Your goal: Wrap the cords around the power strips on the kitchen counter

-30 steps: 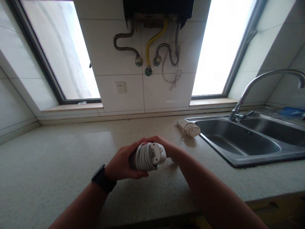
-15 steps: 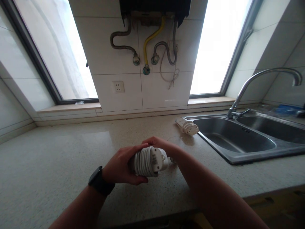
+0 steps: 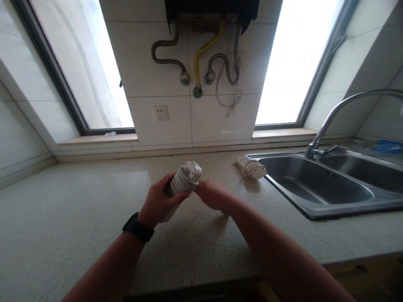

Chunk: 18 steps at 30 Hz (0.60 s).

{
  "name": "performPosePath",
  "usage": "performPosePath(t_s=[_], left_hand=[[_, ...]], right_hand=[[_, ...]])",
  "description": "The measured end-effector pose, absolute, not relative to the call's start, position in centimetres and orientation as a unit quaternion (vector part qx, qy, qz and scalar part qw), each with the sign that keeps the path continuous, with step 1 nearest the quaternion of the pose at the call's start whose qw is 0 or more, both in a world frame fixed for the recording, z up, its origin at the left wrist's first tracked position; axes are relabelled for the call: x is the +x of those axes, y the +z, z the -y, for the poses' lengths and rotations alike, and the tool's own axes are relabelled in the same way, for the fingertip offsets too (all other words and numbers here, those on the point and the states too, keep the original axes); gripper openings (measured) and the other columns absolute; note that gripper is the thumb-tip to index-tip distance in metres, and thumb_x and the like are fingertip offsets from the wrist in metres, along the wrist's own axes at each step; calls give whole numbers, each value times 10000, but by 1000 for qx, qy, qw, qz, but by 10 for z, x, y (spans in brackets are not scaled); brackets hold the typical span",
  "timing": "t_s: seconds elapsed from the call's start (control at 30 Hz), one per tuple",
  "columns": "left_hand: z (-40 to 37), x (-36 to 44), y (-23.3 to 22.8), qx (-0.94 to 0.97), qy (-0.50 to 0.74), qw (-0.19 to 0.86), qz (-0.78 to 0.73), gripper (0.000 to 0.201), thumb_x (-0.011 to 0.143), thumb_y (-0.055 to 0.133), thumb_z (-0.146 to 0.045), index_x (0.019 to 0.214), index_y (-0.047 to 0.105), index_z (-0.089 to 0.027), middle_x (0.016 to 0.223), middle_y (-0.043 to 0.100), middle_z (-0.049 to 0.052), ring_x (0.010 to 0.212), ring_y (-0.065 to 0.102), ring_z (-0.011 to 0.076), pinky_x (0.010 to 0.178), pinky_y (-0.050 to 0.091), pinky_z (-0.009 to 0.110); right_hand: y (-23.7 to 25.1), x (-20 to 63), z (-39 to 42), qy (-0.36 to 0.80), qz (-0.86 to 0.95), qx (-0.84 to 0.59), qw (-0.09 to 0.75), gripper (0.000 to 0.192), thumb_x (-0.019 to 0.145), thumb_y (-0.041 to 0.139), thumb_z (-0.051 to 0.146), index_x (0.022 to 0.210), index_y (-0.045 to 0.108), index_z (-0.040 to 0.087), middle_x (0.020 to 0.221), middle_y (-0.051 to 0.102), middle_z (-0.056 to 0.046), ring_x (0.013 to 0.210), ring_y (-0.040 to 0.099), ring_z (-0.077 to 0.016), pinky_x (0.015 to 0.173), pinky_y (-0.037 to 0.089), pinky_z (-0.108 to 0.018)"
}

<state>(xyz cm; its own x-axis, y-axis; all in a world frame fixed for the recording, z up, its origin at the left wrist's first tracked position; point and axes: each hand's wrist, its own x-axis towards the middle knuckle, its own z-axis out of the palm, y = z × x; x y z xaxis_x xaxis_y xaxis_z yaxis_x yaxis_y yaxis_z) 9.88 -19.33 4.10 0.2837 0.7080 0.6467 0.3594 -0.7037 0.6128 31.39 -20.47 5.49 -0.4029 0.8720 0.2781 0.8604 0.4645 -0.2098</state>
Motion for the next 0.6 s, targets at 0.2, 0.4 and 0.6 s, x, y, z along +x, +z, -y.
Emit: performPosePath(t_s=[0.2, 0.4, 0.6], left_hand=[[181, 104, 39, 696, 524, 266, -412, 502, 816, 663, -569, 1062, 665, -132, 848, 666, 43, 752, 572, 171, 656, 437, 282], [174, 107, 35, 662, 523, 367, -393, 531, 853, 573, -639, 898, 644, -115, 705, 592, 27, 634, 515, 147, 565, 369, 260], [183, 107, 40, 673, 469, 423, -386, 526, 771, 722, -556, 1047, 659, -114, 890, 673, 71, 786, 595, 186, 675, 447, 273]], right_hand=[[55, 311, 210, 9, 812, -548, 199, 279, 975, 474, 322, 1209, 540, 187, 1047, 699, -102, 916, 648, -228, 695, 358, -289], [52, 311, 209, -20, 821, -547, 162, 291, 980, 481, 379, 1201, 569, 213, 1053, 703, -98, 926, 663, -243, 709, 380, -303], [57, 310, 213, -34, 822, -545, 165, 296, 963, 507, 366, 1215, 578, 228, 1036, 709, -82, 943, 665, -245, 719, 386, -303]])
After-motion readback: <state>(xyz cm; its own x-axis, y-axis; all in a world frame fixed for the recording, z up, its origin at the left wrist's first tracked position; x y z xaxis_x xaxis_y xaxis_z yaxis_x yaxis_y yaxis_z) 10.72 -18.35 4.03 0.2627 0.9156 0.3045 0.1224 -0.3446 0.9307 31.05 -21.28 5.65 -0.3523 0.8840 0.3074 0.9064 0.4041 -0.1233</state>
